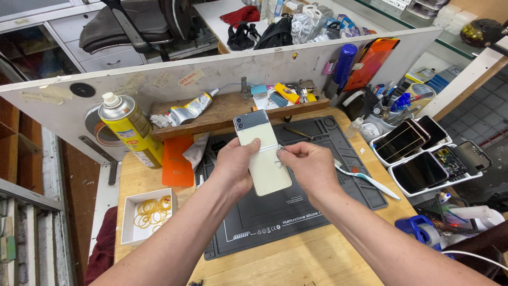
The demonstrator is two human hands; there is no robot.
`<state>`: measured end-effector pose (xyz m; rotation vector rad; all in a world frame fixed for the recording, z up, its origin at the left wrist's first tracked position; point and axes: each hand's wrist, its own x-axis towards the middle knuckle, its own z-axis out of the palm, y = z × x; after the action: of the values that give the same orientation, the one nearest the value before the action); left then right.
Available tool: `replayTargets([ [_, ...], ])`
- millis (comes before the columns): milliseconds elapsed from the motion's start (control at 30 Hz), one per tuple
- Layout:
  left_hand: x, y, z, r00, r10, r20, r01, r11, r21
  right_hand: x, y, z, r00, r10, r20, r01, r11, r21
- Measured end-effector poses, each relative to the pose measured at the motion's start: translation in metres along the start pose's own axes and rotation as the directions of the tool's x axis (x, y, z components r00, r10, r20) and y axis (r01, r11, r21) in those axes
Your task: The person cleans the internal components of a disassembled smartphone with a cloth, applies adhesive to the back cover, and reattaches the back cover to the phone body. The person then wipes the exterior of the reassembled phone.
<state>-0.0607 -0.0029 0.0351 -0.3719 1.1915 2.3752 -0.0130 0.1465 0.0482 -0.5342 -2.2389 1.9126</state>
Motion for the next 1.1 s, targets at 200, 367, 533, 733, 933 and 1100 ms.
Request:
replayTargets([
  [200, -0.003, -0.012, 0.007, 0.998, -0.007, 0.067, 0.009, 1.000, -0.028, 0.017, -0.019, 0.001, 0.999, -0.041, -0.020, 0.042, 0.999, 0.010],
  [367, 0.000, 0.007, -0.002, 1.000, 0.001, -0.003, -0.001, 0.996, -0.094, -0.019, -0.010, 0.000, 0.998, -0.056, -0.017, 0.052, 0.982, -0.179],
  [533, -0.003, -0.013, 0.004, 0.998, -0.040, 0.045, 0.043, 0.996, -0.072, 0.004, -0.027, 0.001, 0.992, -0.118, -0.037, 0.114, 0.990, -0.081],
  [733, 0.012, 0.002, -0.004, 0.998, -0.016, 0.055, 0.023, 0.993, -0.120, -0.023, -0.006, -0.003, 0.980, -0.200, -0.024, 0.180, 0.921, -0.346],
  [933, 0.013, -0.007, -0.016, 0.990, -0.140, 0.006, 0.138, 0.962, -0.237, -0.022, 0.003, -0.012, 0.989, -0.147, 0.017, 0.142, 0.913, -0.384],
  [1100, 0.023, -0.023, -0.009, 0.988, -0.151, 0.036, 0.155, 0.957, -0.244, -0.018, -0.003, -0.004, 0.749, -0.633, 0.198, 0.621, 0.565, -0.543],
])
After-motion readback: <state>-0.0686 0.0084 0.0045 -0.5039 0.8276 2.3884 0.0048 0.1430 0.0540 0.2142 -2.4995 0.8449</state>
